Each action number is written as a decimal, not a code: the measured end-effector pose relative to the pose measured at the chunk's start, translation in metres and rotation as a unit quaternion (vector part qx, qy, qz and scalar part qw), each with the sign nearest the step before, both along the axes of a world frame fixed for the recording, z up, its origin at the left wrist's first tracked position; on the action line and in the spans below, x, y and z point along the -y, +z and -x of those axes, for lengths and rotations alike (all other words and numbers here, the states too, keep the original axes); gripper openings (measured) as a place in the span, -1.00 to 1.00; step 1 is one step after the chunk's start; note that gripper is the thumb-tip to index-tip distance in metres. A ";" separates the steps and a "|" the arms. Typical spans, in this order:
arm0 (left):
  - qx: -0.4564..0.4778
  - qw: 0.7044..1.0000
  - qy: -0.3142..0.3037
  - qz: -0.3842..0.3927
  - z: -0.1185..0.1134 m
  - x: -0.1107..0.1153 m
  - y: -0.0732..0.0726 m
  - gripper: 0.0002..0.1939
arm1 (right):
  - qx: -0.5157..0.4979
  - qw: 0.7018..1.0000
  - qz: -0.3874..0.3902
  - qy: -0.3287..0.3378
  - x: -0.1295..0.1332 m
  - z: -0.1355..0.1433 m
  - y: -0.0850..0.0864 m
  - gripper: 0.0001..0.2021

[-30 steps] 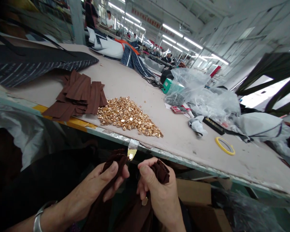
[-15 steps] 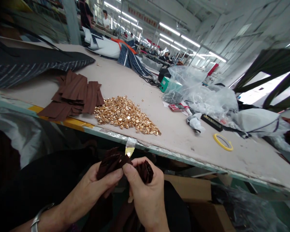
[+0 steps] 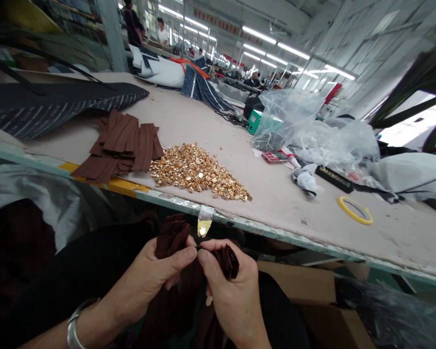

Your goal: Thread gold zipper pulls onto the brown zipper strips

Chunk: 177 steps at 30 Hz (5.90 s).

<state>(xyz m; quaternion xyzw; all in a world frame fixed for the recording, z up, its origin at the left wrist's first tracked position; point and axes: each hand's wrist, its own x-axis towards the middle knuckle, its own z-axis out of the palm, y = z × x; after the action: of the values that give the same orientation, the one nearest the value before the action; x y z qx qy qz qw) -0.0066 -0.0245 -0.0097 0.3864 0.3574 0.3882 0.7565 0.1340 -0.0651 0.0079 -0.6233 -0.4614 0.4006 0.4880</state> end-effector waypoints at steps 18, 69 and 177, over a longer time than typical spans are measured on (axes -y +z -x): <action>0.102 0.982 -0.022 0.159 -0.005 -0.002 0.000 -0.70 | -0.099 0.994 -0.012 0.036 -0.001 0.000 -0.010 -0.77; 0.006 0.998 0.040 0.052 -0.016 -0.019 0.008 -0.76 | -0.318 0.947 0.047 0.028 -0.034 0.004 -0.010 -0.75; 0.118 0.984 0.002 0.133 -0.001 -0.009 0.003 -0.83 | 0.543 0.838 -0.051 0.011 -0.095 -0.011 0.049 -0.82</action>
<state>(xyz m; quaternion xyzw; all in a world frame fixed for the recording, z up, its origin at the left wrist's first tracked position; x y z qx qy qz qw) -0.0051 -0.0150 -0.0065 0.2329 0.3154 0.3814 0.8372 0.1449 0.0299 0.0573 -0.7097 -0.6792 -0.0205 0.1860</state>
